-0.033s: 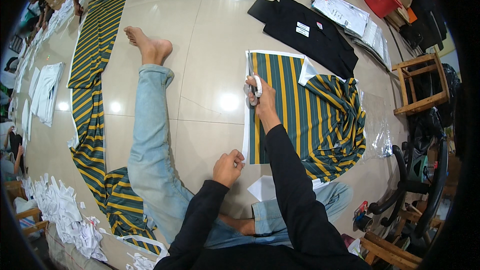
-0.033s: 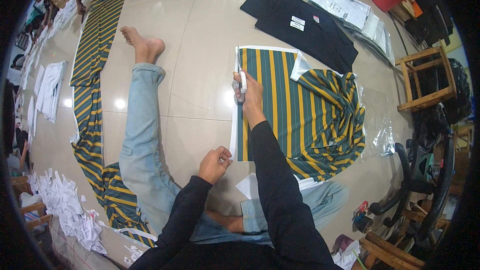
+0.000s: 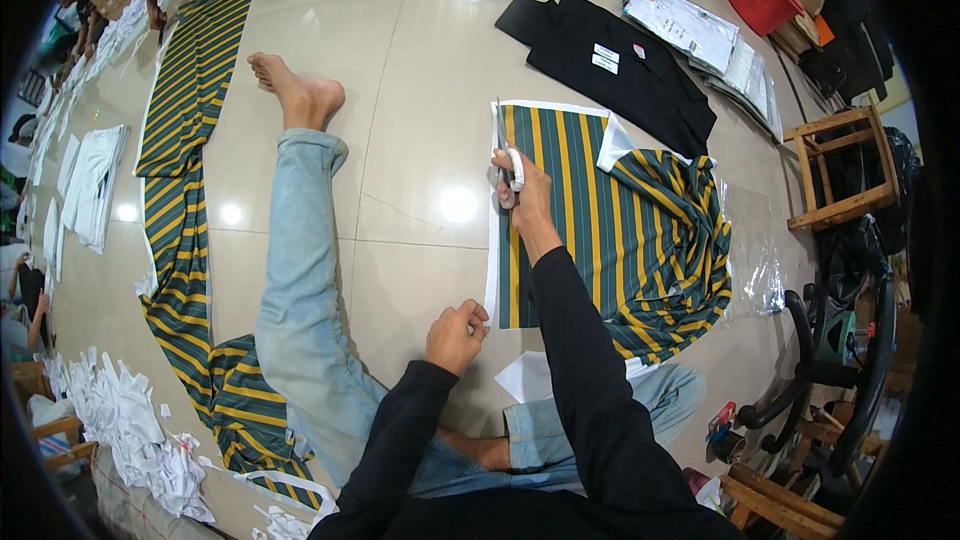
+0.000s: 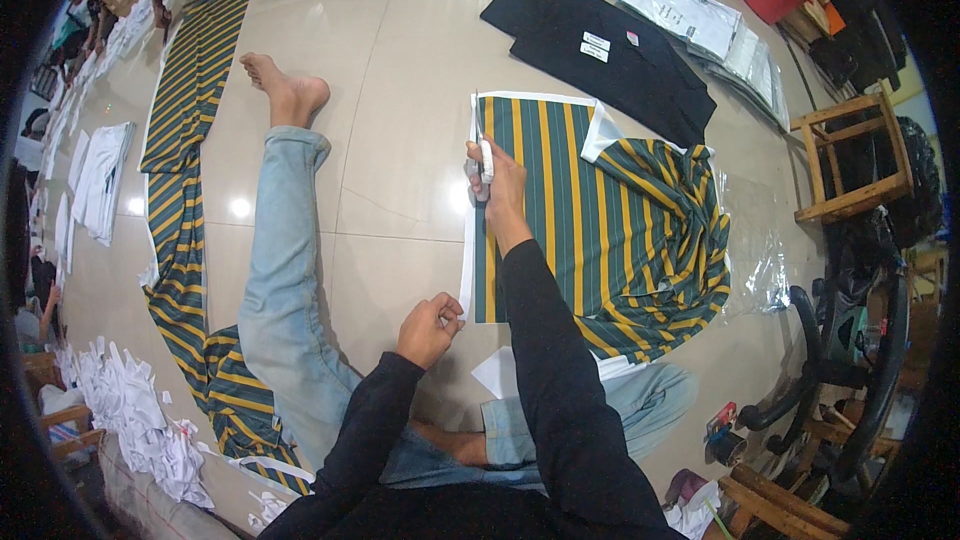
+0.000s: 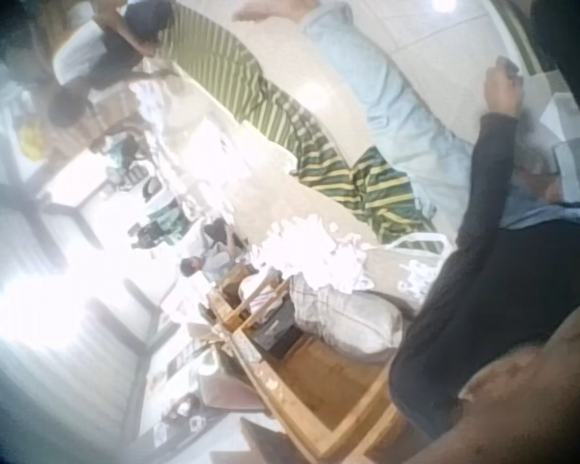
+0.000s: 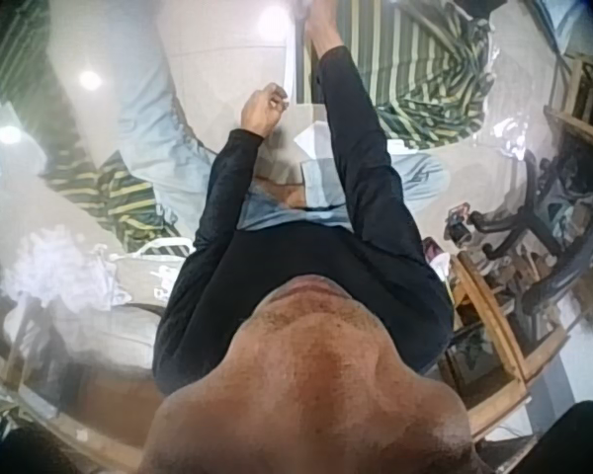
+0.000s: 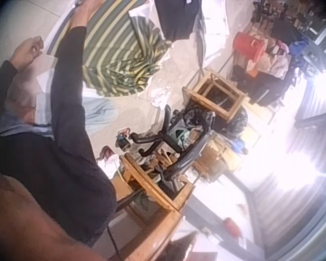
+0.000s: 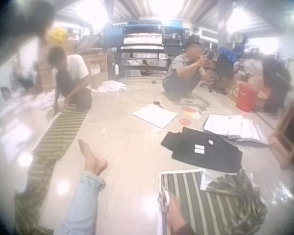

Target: The person sits on the floor and uses scissors to cut a large piece of striped fabric along a white paper template. They trim the edges of the fabric to match the template shape, then remove the template and set the cut fabric aside.

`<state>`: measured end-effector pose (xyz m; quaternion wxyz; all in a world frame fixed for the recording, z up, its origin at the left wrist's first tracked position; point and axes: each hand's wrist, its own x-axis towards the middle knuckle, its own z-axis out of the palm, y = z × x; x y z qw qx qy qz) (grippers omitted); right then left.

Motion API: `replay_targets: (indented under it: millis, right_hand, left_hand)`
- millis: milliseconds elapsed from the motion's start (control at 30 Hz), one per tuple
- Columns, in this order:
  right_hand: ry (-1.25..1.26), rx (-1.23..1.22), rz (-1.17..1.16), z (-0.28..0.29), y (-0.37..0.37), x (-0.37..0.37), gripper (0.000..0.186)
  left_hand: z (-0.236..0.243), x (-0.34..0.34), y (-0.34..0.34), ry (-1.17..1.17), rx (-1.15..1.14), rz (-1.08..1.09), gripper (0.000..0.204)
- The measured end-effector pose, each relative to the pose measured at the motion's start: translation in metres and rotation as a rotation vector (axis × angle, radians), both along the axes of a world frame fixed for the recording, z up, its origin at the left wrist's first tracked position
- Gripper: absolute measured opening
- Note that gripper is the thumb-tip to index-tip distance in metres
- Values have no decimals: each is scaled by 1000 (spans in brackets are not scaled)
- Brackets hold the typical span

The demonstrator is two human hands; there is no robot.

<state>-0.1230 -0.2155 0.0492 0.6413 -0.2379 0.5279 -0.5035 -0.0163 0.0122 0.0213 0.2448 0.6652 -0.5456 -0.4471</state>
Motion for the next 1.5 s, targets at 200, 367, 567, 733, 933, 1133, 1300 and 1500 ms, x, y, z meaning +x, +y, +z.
replay_targets:
  millis: [200, 367, 567, 733, 933, 1133, 1300, 1500]
  right_hand:
    - [11, -27, 17, -5, -15, 2, 54]
    - [75, -11, 56, -11, -19, 0, 53]
    - [102, 2, 129, -7, -28, -10, 52]
    - [-122, -29, 226, -7, -18, -40, 47]
    - [44, -206, 148, 37, 86, -141, 55]
    - [771, -272, -310, -24, 143, -272, 54]
    - [1300, -110, -805, -15, 183, -379, 56]
    - [1455, -136, -684, -46, 138, -346, 59]
  left_hand:
    - [-2, 2, 1, 31, 4, -4, 13]
    - [2, 1, 2, 10, -1, -18, 13]
    - [11, -1, 0, -25, 18, -27, 14]
    - [48, 38, 29, 720, 50, 88, 16]
    - [74, 329, 283, 128, -816, 1295, 37]
    - [59, 451, 444, -16, -872, 1864, 56]
    - [84, 246, 171, -256, -798, 1022, 49]
    - [56, 27, -81, -251, -830, -202, 58]
